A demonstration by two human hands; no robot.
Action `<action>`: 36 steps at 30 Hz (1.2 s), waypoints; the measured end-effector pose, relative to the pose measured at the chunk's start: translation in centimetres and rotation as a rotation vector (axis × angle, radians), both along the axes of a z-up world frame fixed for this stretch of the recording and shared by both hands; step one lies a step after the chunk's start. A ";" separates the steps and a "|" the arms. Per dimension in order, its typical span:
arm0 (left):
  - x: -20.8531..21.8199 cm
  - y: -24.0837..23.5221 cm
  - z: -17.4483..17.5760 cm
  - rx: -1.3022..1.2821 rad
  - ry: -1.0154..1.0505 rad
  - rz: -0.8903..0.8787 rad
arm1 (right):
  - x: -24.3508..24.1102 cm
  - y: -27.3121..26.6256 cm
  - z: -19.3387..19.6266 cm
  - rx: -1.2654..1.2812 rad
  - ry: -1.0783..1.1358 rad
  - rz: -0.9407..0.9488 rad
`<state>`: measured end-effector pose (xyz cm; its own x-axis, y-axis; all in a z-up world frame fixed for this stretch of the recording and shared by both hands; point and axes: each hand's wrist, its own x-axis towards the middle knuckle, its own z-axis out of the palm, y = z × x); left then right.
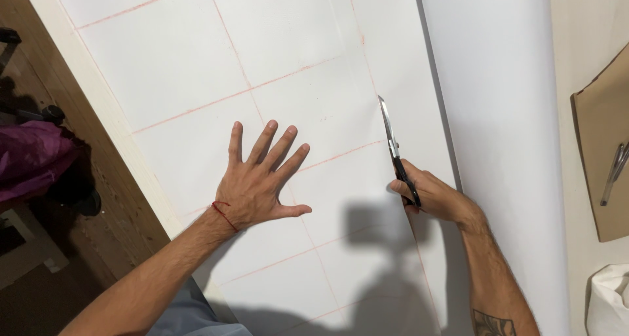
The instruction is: Cutting a large sheet of white material along pre-marked red lines using scissors and a ruler
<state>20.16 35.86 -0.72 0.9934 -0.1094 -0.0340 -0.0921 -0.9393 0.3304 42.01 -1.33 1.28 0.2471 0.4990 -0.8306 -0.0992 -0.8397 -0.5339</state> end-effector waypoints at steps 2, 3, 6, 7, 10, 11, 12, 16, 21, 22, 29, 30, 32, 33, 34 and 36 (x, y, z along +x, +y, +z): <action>0.1 0.0 0.0 0.000 -0.002 0.004 | 0.3 0.2 -0.2 0.005 -0.001 -0.004; 0.1 0.0 0.0 0.000 -0.002 0.004 | 0.4 0.4 -0.1 0.004 -0.001 -0.004; 0.1 0.0 -0.1 0.000 -0.001 0.007 | 0.8 0.9 0.1 -0.001 -0.003 0.011; 0.1 0.0 -0.1 0.002 0.000 0.008 | 1.0 1.1 0.1 0.003 -0.005 0.004; 0.1 0.0 0.0 0.010 0.005 0.006 | 1.6 2.0 0.6 0.015 -0.009 0.007; 0.2 0.1 0.0 0.018 0.006 0.001 | 1.9 2.4 0.8 0.024 -0.016 0.015; 0.2 0.2 0.0 0.019 0.005 0.001 | 2.1 2.6 0.5 0.025 -0.017 0.015; 0.1 0.2 -0.1 0.023 0.008 -0.003 | 2.8 3.1 0.2 0.045 -0.023 0.025; 0.1 0.2 -0.2 0.025 0.004 0.006 | 3.5 4.4 0.5 0.051 -0.024 0.026; 0.1 0.2 -0.1 0.019 -0.010 0.006 | 3.7 4.6 0.5 0.062 -0.020 0.033; 0.2 0.2 -0.3 0.020 -0.048 0.018 | 5.1 5.8 0.6 0.099 0.002 0.022; 0.2 0.2 -0.4 0.020 -0.049 0.018 | 5.2 6.0 0.5 0.100 0.002 0.022; 0.2 0.3 -0.6 0.017 -0.046 0.012 | 5.3 6.3 0.3 0.120 -0.002 0.001; 0.2 0.2 -0.5 0.017 -0.047 0.013 | 5.5 6.5 0.4 0.120 -0.003 0.002; 0.2 0.2 -0.4 0.013 -0.063 0.020 | 5.7 6.8 0.4 0.124 0.000 0.004; 0.3 0.3 -0.3 0.010 -0.082 0.030 | 6.1 7.2 0.2 0.129 0.001 0.010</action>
<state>20.41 36.17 -1.04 0.9957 -0.0797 0.0463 -0.0902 -0.9453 0.3136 48.13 5.89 1.52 0.2409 0.6044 -0.7594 -0.0916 -0.7648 -0.6377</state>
